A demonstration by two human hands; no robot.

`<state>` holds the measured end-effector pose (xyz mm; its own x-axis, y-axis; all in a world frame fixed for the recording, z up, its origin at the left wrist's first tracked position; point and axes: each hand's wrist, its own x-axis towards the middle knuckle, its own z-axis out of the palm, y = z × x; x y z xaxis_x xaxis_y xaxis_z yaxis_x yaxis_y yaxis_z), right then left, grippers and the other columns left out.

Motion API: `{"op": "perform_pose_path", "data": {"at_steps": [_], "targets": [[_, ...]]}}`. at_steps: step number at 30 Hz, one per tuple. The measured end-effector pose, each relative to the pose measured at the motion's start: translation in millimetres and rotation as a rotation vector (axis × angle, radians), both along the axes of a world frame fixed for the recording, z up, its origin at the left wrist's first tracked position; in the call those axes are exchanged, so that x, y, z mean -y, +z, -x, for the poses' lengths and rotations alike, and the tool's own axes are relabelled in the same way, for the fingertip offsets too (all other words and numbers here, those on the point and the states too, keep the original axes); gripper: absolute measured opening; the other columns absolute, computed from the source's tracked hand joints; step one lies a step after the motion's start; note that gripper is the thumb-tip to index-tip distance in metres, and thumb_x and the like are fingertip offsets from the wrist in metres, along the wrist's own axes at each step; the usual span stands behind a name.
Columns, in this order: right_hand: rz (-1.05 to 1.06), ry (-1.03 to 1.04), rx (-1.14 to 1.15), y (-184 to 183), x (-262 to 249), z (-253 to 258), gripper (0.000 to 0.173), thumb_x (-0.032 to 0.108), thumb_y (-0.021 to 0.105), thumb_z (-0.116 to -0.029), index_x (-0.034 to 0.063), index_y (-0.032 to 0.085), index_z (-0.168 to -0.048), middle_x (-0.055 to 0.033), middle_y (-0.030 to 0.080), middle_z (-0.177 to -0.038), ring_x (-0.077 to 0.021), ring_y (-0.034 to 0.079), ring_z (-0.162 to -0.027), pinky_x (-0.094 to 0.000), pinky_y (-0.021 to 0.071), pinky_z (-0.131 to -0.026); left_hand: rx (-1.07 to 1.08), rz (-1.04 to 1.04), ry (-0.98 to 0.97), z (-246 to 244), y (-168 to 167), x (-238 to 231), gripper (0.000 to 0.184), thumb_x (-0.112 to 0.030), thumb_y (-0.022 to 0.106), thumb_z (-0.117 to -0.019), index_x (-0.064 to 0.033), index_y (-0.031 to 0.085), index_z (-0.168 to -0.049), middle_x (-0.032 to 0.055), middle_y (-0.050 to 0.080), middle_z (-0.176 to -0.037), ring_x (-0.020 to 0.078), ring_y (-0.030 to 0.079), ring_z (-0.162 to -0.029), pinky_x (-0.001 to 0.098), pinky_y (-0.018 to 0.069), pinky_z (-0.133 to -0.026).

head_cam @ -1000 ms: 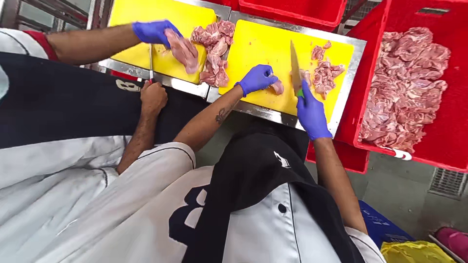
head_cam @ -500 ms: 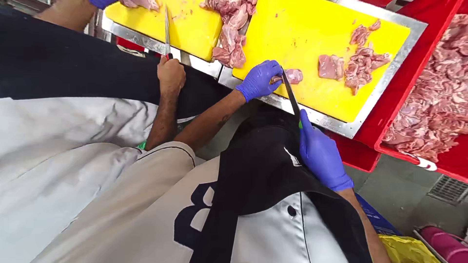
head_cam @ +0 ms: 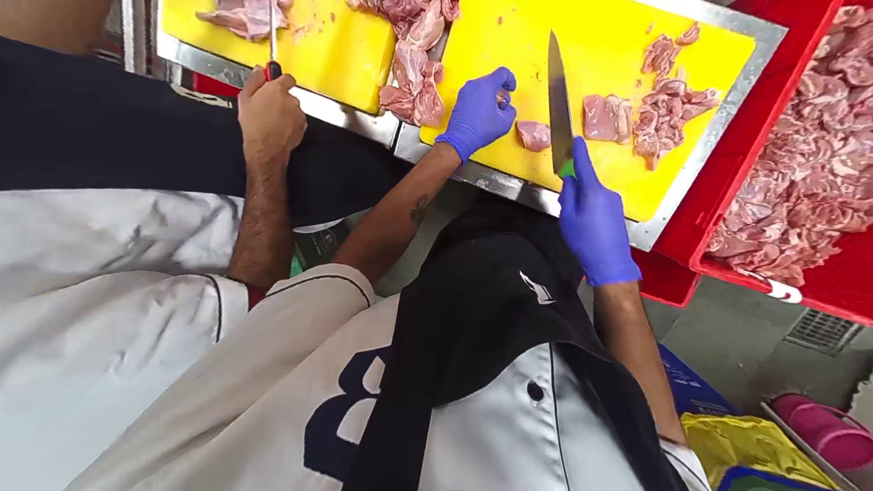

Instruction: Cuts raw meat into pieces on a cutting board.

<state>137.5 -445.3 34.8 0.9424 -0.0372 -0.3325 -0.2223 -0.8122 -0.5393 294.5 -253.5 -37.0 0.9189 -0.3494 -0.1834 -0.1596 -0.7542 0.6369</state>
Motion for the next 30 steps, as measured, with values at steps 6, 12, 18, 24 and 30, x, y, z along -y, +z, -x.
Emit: {"op": "perform_pose_path", "data": {"at_steps": [6, 12, 18, 24, 30], "targets": [[0.216, 0.131, -0.103, 13, 18, 76, 0.053, 0.025, 0.033, -0.1082, 0.0186, 0.036, -0.161, -0.0159, 0.07, -0.088, -0.0356, 0.07, -0.075, -0.0539, 0.0554, -0.063, 0.157, 0.034, -0.321, 26, -17, 26, 0.021, -0.02, 0.061, -0.0962, -0.0052, 0.073, -0.105, 0.0144, 0.07, -0.112, 0.0318, 0.064, -0.113, 0.0425, 0.0518, -0.1], [0.067, 0.039, -0.016, -47, -4, -24, 0.056, 0.025, 0.037, -0.1102, 0.0286, 0.025, -0.164, -0.0174, 0.07, -0.087, -0.0384, 0.069, -0.075, -0.0585, 0.0549, -0.065, 0.221, 0.075, -0.274, 28, -22, 25, 0.02, -0.019, 0.062, -0.0961, -0.0051, 0.074, -0.103, 0.013, 0.072, -0.108, 0.0296, 0.067, -0.108, 0.0412, 0.0534, -0.096], [0.016, -0.118, 0.163, -8, 41, -46, 0.056, 0.023, 0.04, -0.1096, 0.0259, 0.026, -0.164, -0.0176, 0.067, -0.081, -0.035, 0.063, -0.061, -0.0569, 0.0521, -0.053, -0.01, 0.103, -0.363, -1, 0, 16, 0.03, -0.02, 0.067, -0.0948, -0.0072, 0.071, -0.122, 0.0121, 0.068, -0.128, 0.0249, 0.063, -0.122, 0.0443, 0.0521, -0.106], [-0.175, -0.395, 0.158, 8, 101, -12, 0.054, 0.028, 0.038, -0.1108, 0.033, 0.027, -0.163, -0.0086, 0.064, -0.085, -0.0198, 0.057, -0.053, -0.0422, 0.0528, -0.049, -0.166, -0.185, -1.231, 8, 32, 32, 0.026, 0.006, 0.074, -0.0783, -0.007, 0.075, -0.1, 0.0109, 0.07, -0.101, 0.0285, 0.068, -0.096, 0.0509, 0.0562, -0.085], [-0.365, -0.57, 0.168, 2, 108, 28, 0.054, 0.028, 0.041, -0.1109, 0.027, 0.028, -0.163, -0.0049, 0.064, -0.087, -0.0133, 0.056, -0.05, -0.0321, 0.0526, -0.045, 0.118, 0.203, -0.225, -128, 63, 99, 0.041, -0.022, 0.07, -0.0938, -0.0113, 0.064, -0.133, 0.0077, 0.067, -0.132, 0.0187, 0.066, -0.118, 0.0377, 0.0539, -0.105]]}}
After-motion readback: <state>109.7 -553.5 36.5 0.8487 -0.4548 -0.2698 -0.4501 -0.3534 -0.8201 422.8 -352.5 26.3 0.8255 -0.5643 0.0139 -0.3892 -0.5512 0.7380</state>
